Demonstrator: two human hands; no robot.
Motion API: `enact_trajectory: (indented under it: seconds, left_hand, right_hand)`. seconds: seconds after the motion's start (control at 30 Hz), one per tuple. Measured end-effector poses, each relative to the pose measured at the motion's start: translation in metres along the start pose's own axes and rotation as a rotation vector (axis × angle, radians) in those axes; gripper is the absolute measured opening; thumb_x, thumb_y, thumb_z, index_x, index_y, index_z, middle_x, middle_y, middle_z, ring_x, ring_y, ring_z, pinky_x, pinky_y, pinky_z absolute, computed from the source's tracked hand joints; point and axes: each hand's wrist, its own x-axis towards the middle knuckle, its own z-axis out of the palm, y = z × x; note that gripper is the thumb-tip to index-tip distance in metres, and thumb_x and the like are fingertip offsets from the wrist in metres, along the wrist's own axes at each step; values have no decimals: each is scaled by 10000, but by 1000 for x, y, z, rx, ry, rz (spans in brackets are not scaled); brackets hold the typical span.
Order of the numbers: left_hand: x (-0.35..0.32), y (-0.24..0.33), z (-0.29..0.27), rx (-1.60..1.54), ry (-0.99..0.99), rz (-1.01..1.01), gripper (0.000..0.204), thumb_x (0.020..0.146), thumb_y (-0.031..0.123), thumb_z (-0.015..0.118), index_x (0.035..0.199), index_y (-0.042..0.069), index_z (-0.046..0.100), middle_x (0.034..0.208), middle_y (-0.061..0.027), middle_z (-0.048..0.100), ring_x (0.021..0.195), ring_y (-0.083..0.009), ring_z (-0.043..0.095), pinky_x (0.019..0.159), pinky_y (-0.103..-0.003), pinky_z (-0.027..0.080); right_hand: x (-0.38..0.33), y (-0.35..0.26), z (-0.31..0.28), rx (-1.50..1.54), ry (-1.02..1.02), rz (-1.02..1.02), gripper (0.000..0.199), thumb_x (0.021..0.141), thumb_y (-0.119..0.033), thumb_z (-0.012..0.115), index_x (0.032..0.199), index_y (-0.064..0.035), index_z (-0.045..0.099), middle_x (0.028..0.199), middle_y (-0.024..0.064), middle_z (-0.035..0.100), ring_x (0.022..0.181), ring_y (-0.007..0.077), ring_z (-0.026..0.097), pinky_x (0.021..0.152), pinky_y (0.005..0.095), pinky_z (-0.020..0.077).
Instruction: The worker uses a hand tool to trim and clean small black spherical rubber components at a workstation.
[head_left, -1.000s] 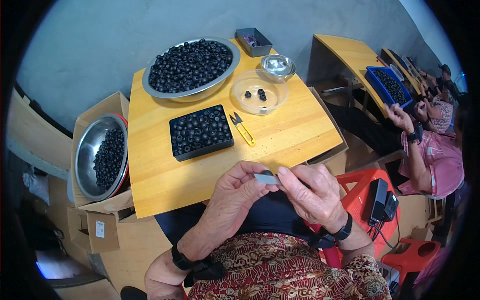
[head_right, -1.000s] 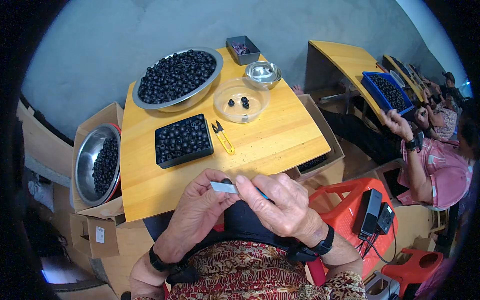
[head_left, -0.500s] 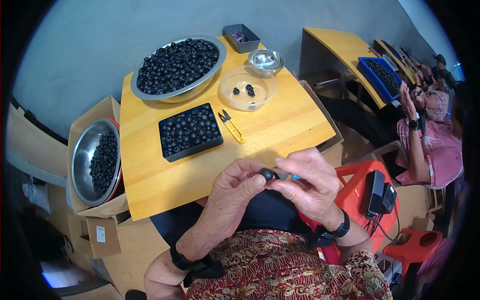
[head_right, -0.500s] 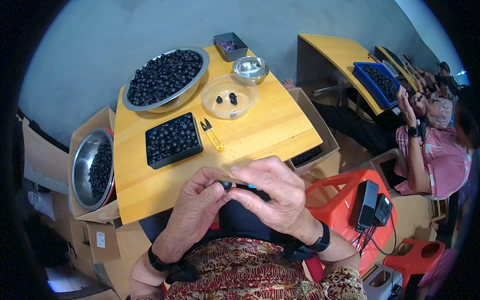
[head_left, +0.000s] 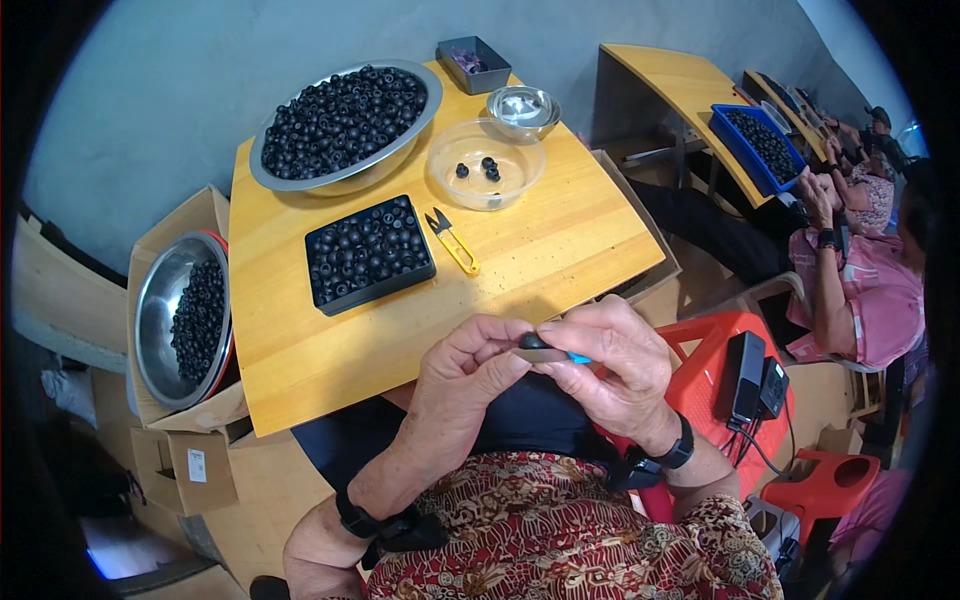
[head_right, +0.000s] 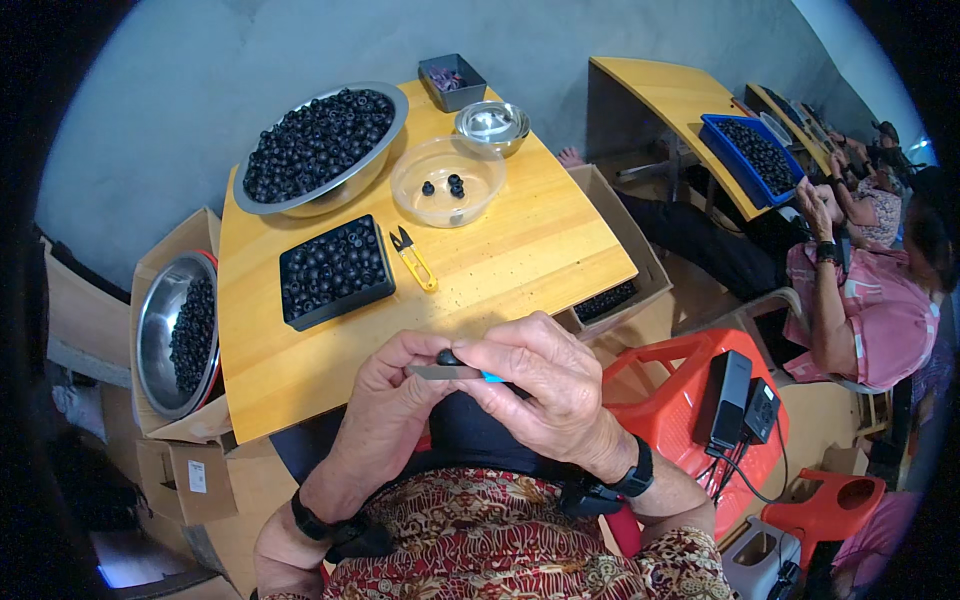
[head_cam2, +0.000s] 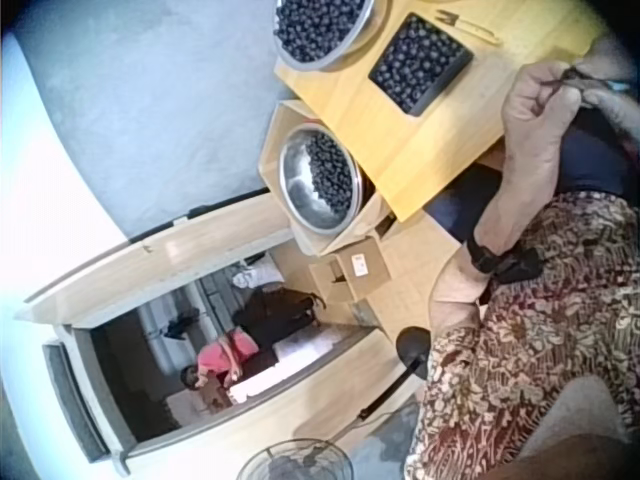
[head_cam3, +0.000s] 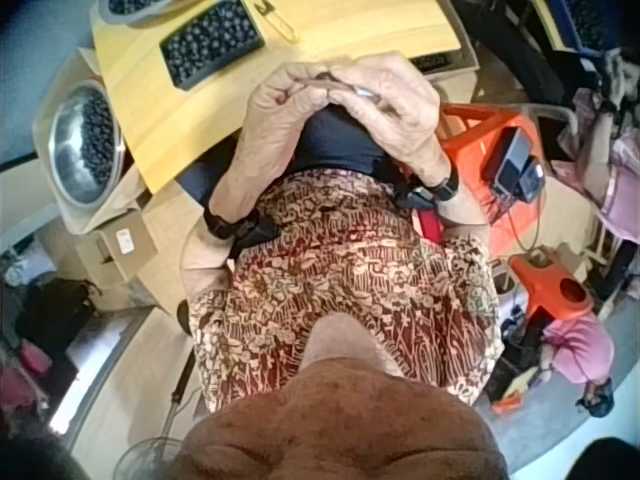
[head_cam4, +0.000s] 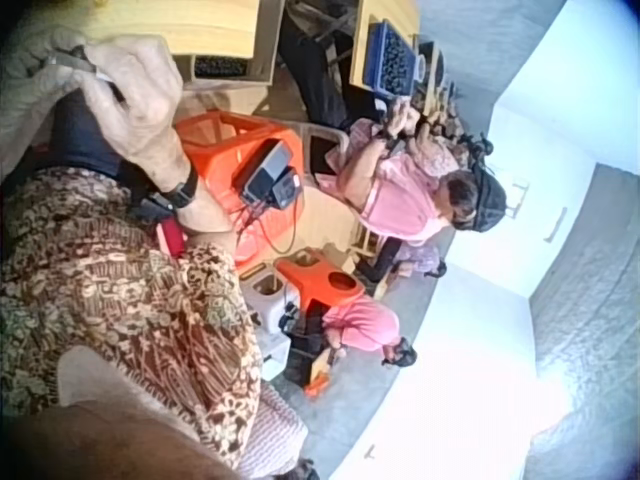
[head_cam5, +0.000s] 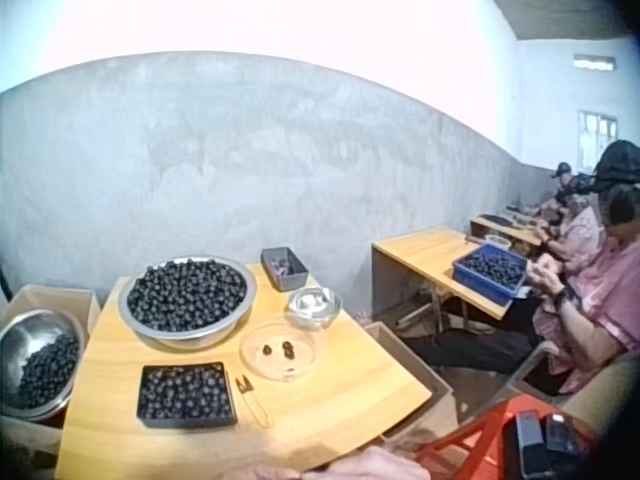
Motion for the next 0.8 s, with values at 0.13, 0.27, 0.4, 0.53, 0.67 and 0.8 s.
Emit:
enact_trajectory:
  seconds: [0.13,0.27,0.4,0.53,0.67,0.8]
  left_hand:
    - [0,1,5,21,19,11,236,925,81,651,1149,33,593,1017,-36,676,929,-91,633,850,-243,507]
    - [0,6,9,85,7,20,257,915,81,664,1157,33,591,1024,-36,677,930,-87,632,846,-241,507]
    - [-1,2,2,81,39,37,234,905,72,671,1128,28,613,1024,-40,679,928,-93,635,841,-240,506]
    - [-1,10,7,97,62,6,199,900,55,670,1091,15,632,999,-50,682,904,-100,639,831,-243,511]
    - [-2,11,3,63,-28,6,235,923,3,624,1158,-3,615,1053,-60,673,983,-109,625,898,-257,507]
    - [0,10,1,29,-33,-7,243,922,7,628,1164,0,616,1053,-61,672,981,-111,625,909,-256,508]
  right_hand:
    - [-1,0,-2,12,-11,9,355,677,-24,804,1022,-32,724,857,74,631,696,205,597,599,311,487]
    - [-1,2,-2,6,-13,-14,355,679,-32,808,1025,-39,727,855,69,626,699,205,596,597,312,484]
    - [-1,1,1,37,1,28,358,684,-31,803,1034,-43,728,858,70,625,691,206,590,595,316,482]
    - [0,2,-4,-41,-58,-76,410,649,-20,793,1052,-52,729,859,66,624,677,205,577,589,310,479]
    - [2,-1,-4,-147,-52,-209,453,598,-19,782,1047,-42,726,884,57,628,668,201,568,556,302,473]
    - [0,-1,-6,-163,-66,-205,484,566,-18,774,1046,-37,719,888,59,635,671,205,570,555,309,477]
